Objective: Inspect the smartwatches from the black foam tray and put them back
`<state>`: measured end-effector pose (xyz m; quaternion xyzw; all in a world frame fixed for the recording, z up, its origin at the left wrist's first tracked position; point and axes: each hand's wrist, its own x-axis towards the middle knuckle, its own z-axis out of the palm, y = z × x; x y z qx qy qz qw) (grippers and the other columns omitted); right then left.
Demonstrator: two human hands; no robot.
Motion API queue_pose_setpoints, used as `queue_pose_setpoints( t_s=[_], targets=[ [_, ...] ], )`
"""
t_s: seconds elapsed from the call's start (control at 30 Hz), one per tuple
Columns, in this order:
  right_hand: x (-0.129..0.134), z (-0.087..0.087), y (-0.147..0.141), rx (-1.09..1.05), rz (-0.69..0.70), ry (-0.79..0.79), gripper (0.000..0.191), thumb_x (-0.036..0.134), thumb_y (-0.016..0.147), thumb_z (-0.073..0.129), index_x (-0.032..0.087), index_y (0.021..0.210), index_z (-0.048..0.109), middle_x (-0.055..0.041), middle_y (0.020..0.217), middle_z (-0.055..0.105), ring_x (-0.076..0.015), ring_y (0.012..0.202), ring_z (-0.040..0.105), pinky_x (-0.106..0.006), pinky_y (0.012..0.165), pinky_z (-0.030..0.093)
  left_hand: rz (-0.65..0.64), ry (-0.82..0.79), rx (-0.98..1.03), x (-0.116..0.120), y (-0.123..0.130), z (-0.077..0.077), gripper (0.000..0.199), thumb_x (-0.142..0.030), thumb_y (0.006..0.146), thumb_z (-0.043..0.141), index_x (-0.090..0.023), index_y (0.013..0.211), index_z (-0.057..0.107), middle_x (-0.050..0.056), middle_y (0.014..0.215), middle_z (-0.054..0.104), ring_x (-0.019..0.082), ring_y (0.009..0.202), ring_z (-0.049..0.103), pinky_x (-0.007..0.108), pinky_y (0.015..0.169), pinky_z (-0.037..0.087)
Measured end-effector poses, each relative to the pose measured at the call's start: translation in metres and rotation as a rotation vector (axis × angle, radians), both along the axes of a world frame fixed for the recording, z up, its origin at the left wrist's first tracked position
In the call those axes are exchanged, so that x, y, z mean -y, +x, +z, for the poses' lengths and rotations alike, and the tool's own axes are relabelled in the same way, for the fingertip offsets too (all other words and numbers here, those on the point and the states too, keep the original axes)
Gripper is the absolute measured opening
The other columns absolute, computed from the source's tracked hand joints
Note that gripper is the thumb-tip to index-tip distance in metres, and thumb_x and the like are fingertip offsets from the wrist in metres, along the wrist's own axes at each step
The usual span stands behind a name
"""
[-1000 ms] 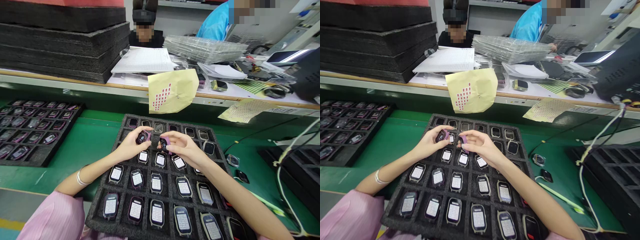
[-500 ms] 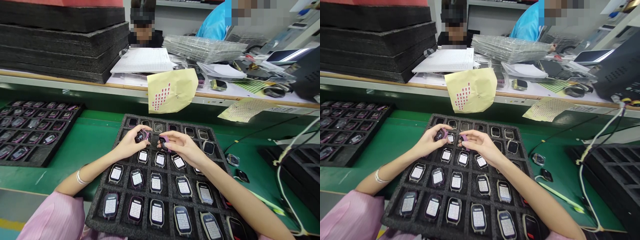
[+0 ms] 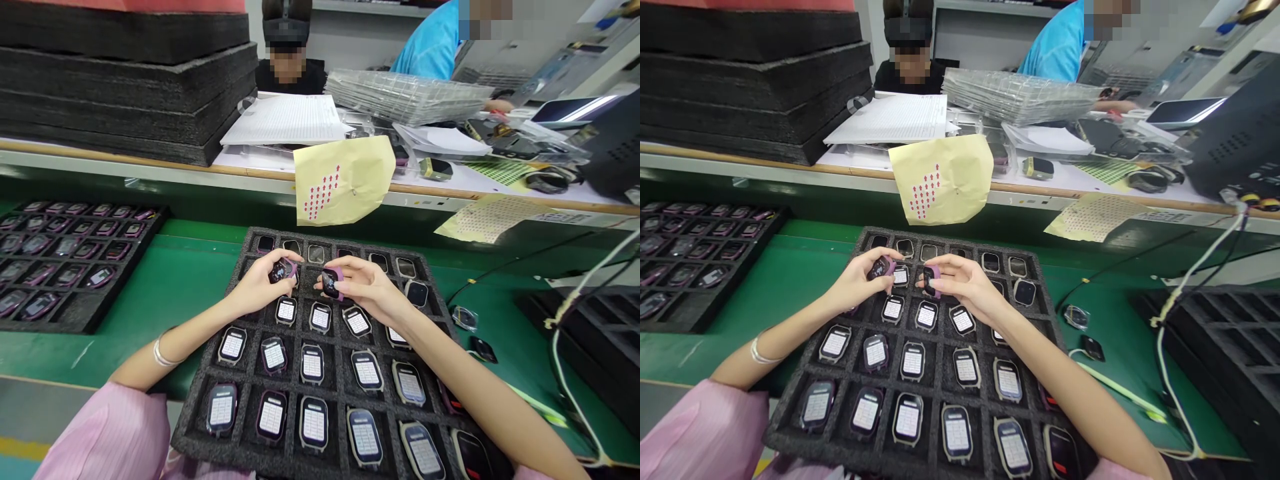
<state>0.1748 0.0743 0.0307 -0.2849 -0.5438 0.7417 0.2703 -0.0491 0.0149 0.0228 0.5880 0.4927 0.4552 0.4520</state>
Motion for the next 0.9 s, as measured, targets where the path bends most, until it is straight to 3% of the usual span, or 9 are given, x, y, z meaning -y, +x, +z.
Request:
queue_pose_setpoints(
  t_s=[0.1, 0.17, 0.33, 0.6, 0.9],
  targets=[
    [-0.001, -0.001, -0.001, -0.067, 0.008, -0.118, 0.031, 0.020, 0.085, 0.067, 0.018, 0.115, 0.060, -0.0103, 0.104, 0.071, -0.0263, 0.105, 0.064, -0.044, 0.095, 0.047, -0.035, -0.127, 0.188, -0.002, 0.002, 0.000, 0.045, -0.020, 0.075, 0.063, -0.015, 0.117, 0.050, -0.003, 0.070, 0.055, 0.012, 0.059, 0.056, 0.026, 0.057, 0.049],
    [0.000, 0.000, -0.002, -0.105, 0.017, -0.211, 0.033, 0.020, 0.088, 0.062, 0.016, 0.120, 0.057, -0.0126, 0.108, 0.069, -0.0274, 0.109, 0.062, -0.049, 0.100, 0.044, -0.035, -0.224, 0.345, -0.003, 0.004, 0.001, 0.052, -0.022, 0.073, 0.064, -0.013, 0.121, 0.046, 0.001, 0.078, 0.058, 0.016, 0.067, 0.060, 0.027, 0.054, 0.051],
    [0.005, -0.002, -0.005, -0.125, -0.025, -0.291, 0.035, 0.017, 0.087, 0.057, 0.013, 0.123, 0.055, -0.0162, 0.113, 0.067, -0.0292, 0.107, 0.063, -0.052, 0.098, 0.045, -0.001, -0.357, 0.561, -0.004, 0.003, 0.001, 0.050, -0.013, 0.068, 0.055, -0.011, 0.118, 0.049, 0.009, 0.099, 0.060, 0.021, 0.085, 0.064, 0.035, 0.071, 0.056],
    [0.008, -0.002, -0.005, -0.121, -0.073, -0.137, 0.036, 0.018, 0.085, 0.061, 0.016, 0.121, 0.059, -0.0144, 0.111, 0.068, -0.0304, 0.106, 0.064, -0.051, 0.089, 0.052, -0.107, -0.226, 0.511, 0.003, 0.003, 0.000, 0.043, -0.011, 0.071, 0.054, -0.019, 0.114, 0.054, 0.006, 0.103, 0.061, 0.022, 0.092, 0.063, 0.036, 0.073, 0.058],
    [0.013, -0.001, -0.005, -0.107, -0.096, -0.070, 0.040, 0.018, 0.080, 0.069, 0.018, 0.119, 0.061, -0.0114, 0.109, 0.070, -0.0299, 0.105, 0.064, -0.047, 0.084, 0.057, -0.167, -0.142, 0.432, 0.007, 0.005, -0.001, 0.039, -0.010, 0.074, 0.053, -0.017, 0.112, 0.052, 0.006, 0.100, 0.060, 0.021, 0.090, 0.064, 0.035, 0.072, 0.060]
  ],
)
